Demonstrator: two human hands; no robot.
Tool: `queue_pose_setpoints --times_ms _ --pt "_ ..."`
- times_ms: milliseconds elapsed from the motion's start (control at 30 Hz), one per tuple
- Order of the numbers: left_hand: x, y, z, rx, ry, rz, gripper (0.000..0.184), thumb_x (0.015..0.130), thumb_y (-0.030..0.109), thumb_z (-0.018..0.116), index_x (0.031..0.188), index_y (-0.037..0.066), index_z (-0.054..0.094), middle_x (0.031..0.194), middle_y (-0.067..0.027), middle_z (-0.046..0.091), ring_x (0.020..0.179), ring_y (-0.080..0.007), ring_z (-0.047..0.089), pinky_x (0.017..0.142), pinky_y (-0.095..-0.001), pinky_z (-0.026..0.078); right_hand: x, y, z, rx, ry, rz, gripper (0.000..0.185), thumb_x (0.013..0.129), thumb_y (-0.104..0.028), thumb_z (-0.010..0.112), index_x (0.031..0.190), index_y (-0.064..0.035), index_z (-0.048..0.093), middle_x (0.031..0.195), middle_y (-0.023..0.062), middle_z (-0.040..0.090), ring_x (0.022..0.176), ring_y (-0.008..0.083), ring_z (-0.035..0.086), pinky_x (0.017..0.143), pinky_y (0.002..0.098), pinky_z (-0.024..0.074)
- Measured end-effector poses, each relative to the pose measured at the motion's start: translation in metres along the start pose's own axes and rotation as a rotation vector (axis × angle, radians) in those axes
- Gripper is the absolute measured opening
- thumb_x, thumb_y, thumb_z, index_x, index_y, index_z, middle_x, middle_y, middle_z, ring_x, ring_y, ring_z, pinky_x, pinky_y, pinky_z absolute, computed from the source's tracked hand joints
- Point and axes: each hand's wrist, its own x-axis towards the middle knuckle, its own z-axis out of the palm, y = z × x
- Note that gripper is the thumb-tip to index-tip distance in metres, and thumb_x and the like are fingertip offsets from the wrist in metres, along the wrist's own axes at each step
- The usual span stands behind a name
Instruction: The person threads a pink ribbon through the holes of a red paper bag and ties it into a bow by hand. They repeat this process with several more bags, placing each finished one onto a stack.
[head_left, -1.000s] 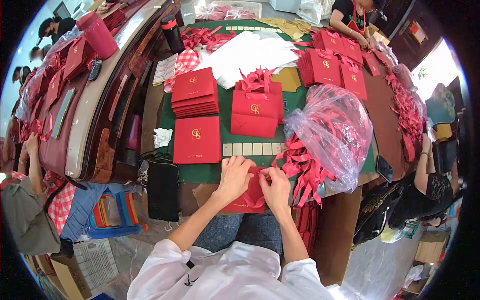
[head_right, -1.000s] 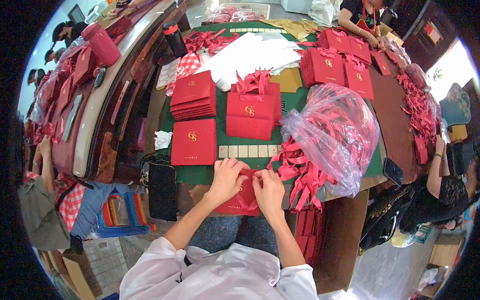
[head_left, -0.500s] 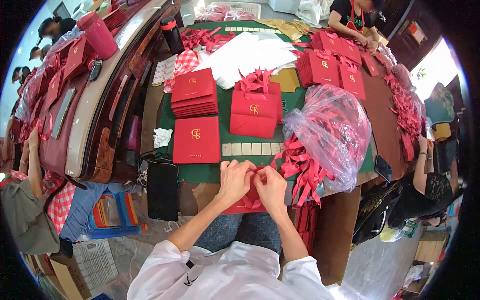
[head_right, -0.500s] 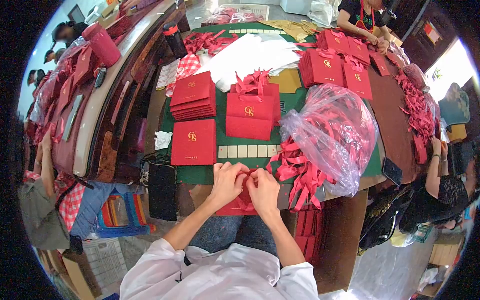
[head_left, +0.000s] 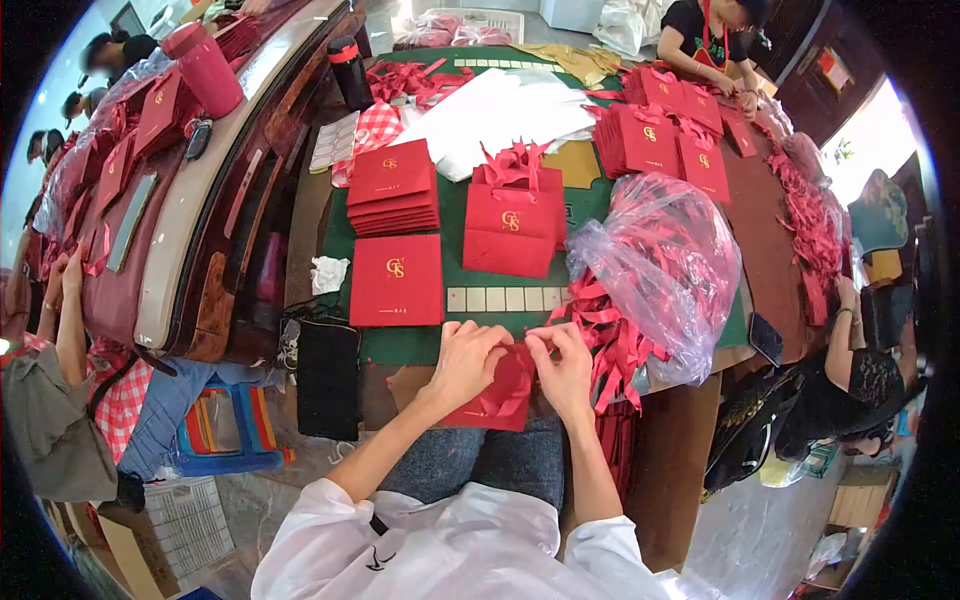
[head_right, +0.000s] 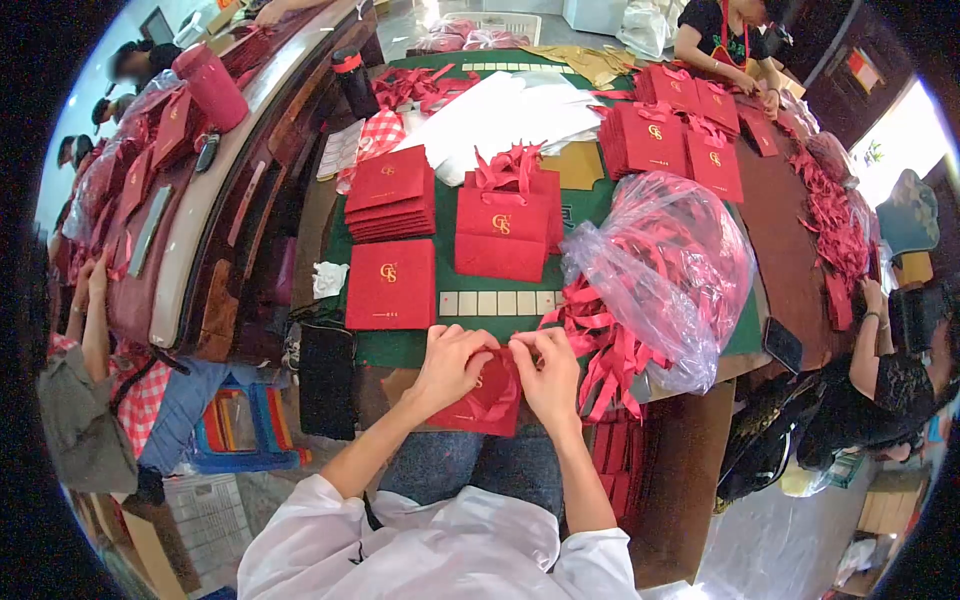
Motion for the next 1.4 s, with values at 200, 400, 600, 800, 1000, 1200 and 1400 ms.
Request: queue_pose_setpoints --times_ms 200,400,600,800,1000,1200,1400 --pt "-0.004 0.004 -0.004 0.12 0.039 0.2 0.014 0.08 0.01 0.068 0.093 0.015 0.069 0.086 0.0004 0.068 0.083 -0.0203 0.057 0.085 -0.0377 0.036 0.006 0.018 -0.008 -0.077 -0.275 0.021 0.015 0.088 -0.016 0.07 0.087 -0.0007 0.072 0.077 0.0096 0.06 0.07 0.0218 0.061 0.063 0.0307 0.0474" --pt "-0.008 0.002 0.0 0.149 0.061 0.366 0.017 0.079 0.009 0.066 0.095 0.013 0.07 0.09 0.0008 0.068 0.086 -0.0191 0.057 0.087 -0.037 0.036 0.019 0.048 -0.011 0.199 -0.632 0.207 0.019 0.091 -0.015 0.066 0.086 0.0032 0.07 0.073 -0.0019 0.062 0.067 0.007 0.055 0.061 0.0251 0.0437" --pt "-0.005 0.003 -0.001 0.143 0.098 0.334 0.015 0.079 0.009 0.066 0.093 0.014 0.07 0.088 0.0005 0.067 0.086 -0.0193 0.057 0.087 -0.0369 0.036 0.019 0.05 0.008 0.307 -0.547 0.436 0.017 0.091 -0.012 0.065 0.087 0.0036 0.07 0.076 -0.0028 0.063 0.071 0.004 0.054 0.062 0.0237 0.0432" --pt "-0.01 0.008 -0.002 0.056 0.047 0.254 0.014 0.081 0.008 0.067 0.093 0.014 0.069 0.088 -0.0012 0.066 0.086 -0.0211 0.057 0.087 -0.0378 0.037 0.032 0.058 0.011 0.188 -0.124 0.309 0.023 0.089 -0.021 0.066 0.091 0.0015 0.071 0.076 0.0073 0.066 0.068 0.0133 0.06 0.065 0.0308 0.0474" --pt "-0.01 -0.008 0.016 0.06 0.219 0.163 0.014 0.081 0.006 0.067 0.095 0.011 0.069 0.09 -0.0061 0.062 0.087 -0.0253 0.058 0.085 -0.0388 0.039 0.022 0.04 0.02 0.14 0.078 0.144 0.015 0.091 -0.016 0.068 0.092 -0.0013 0.071 0.081 0.0086 0.06 0.069 0.0156 0.059 0.063 0.03 0.0465" --pt "-0.014 -0.004 0.013 0.111 0.216 0.182 0.017 0.081 0.004 0.064 0.097 0.009 0.068 0.092 -0.0078 0.061 0.091 -0.0264 0.058 0.085 -0.0403 0.041 0.014 0.013 0.016 0.194 -0.167 0.136 0.016 0.09 -0.016 0.07 0.095 -0.0013 0.073 0.08 0.0085 0.065 0.069 0.0145 0.061 0.064 0.0274 0.0481" --pt "-0.019 0.0 0.009 0.118 0.192 0.233 0.018 0.08 0.005 0.066 0.097 0.009 0.068 0.096 -0.0074 0.061 0.094 -0.0266 0.059 0.088 -0.0407 0.042 0.013 0.025 0.028 0.529 -0.347 0.229 0.018 0.094 -0.017 0.068 0.096 0.0007 0.071 0.084 0.0029 0.067 0.076 0.0078 0.061 0.069 0.0246 0.0495"
